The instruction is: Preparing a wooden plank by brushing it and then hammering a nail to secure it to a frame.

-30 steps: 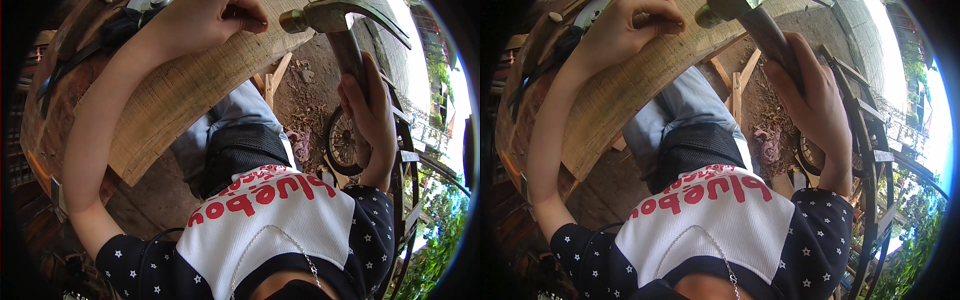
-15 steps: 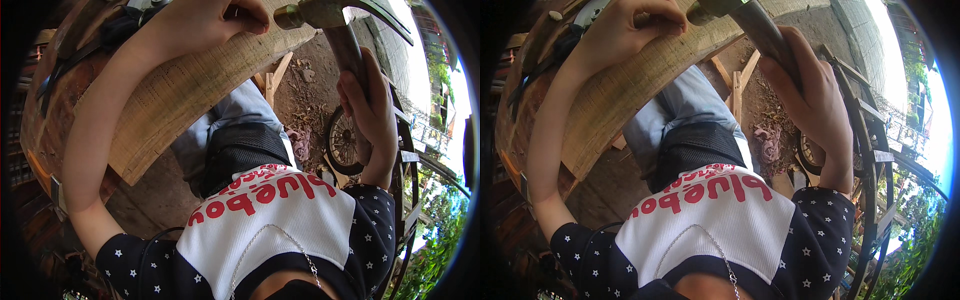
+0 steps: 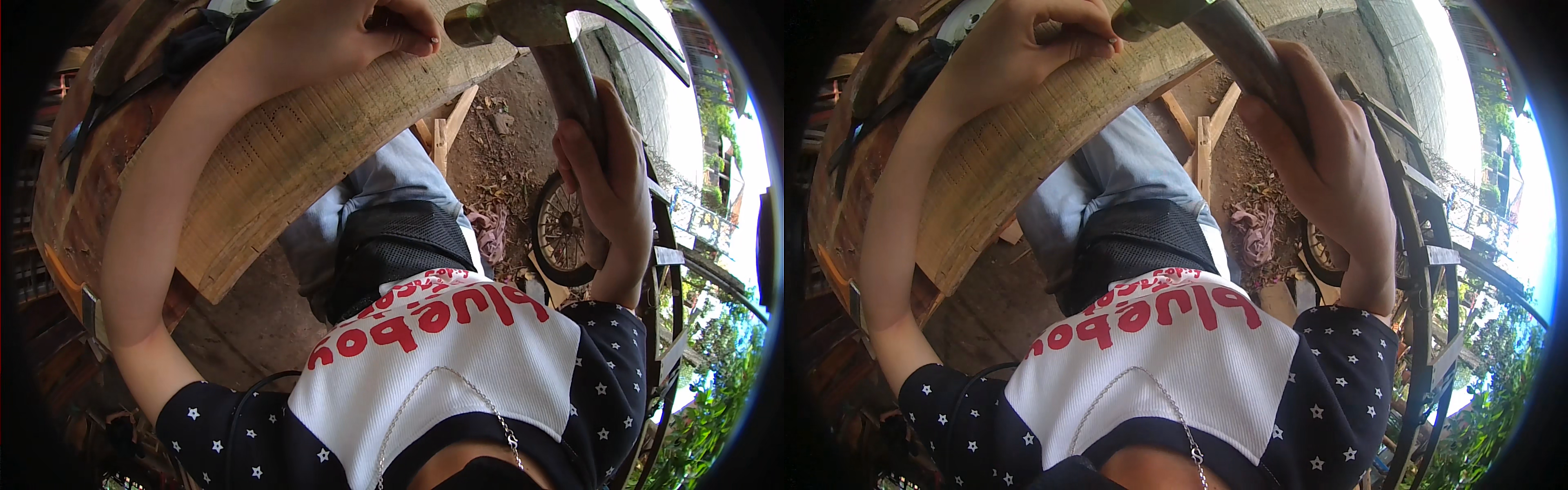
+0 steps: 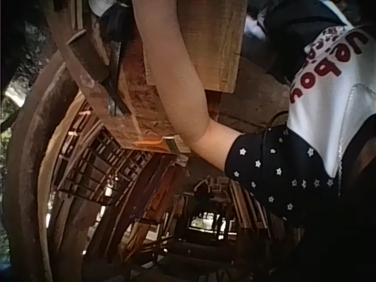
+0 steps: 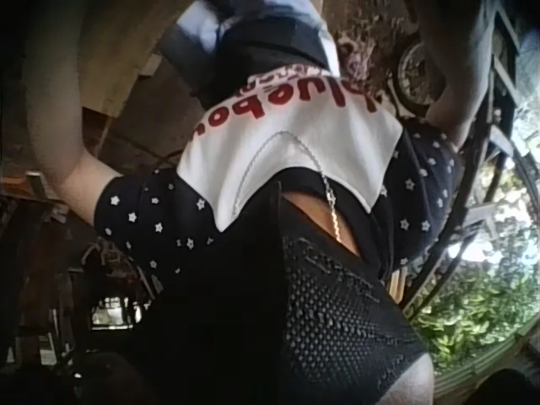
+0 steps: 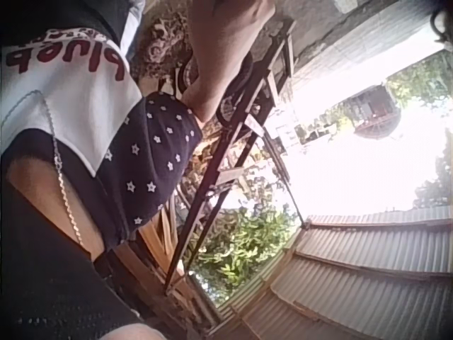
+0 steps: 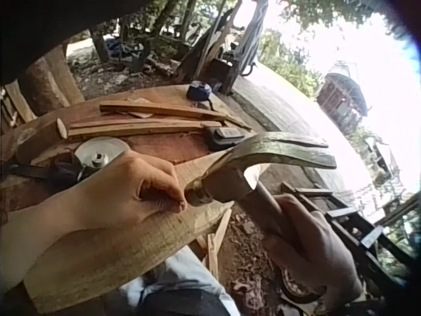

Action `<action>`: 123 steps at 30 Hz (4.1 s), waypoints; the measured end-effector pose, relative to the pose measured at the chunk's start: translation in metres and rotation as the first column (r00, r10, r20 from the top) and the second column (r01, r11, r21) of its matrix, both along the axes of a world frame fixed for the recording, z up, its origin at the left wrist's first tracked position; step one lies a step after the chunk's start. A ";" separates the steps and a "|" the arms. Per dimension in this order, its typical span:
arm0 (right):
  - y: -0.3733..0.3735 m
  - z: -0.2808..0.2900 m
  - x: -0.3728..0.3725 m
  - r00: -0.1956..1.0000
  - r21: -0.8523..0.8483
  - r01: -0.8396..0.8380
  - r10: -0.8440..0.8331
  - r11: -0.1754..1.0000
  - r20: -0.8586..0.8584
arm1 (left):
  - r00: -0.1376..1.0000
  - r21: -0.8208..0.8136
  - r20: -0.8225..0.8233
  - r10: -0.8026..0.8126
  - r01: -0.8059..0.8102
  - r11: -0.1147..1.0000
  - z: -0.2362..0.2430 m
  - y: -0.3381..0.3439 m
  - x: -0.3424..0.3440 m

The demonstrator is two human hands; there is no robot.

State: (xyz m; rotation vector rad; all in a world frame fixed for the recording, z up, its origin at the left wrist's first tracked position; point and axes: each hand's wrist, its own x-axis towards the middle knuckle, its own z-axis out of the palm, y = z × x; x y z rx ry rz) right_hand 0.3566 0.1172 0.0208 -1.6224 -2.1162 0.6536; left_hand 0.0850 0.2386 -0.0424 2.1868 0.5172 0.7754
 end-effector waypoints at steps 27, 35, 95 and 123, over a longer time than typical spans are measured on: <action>0.001 0.007 -0.004 0.999 0.068 -0.040 0.041 0.997 -0.019 | 0.999 -0.016 -0.027 0.024 -0.024 1.000 0.003 -0.002 0.000; 0.001 0.006 -0.005 0.999 0.046 -0.045 0.044 0.998 0.018 | 0.999 0.001 -0.021 0.029 -0.029 1.000 0.005 -0.006 0.000; 0.004 0.007 0.000 0.969 0.083 -0.191 0.174 0.978 0.177 | 0.996 -0.034 0.092 -0.001 0.004 0.999 -0.010 0.004 0.007; -0.001 0.000 0.013 0.999 -0.006 0.033 -0.033 0.999 0.009 | 0.998 0.011 0.064 -0.007 0.006 1.000 -0.011 0.001 0.005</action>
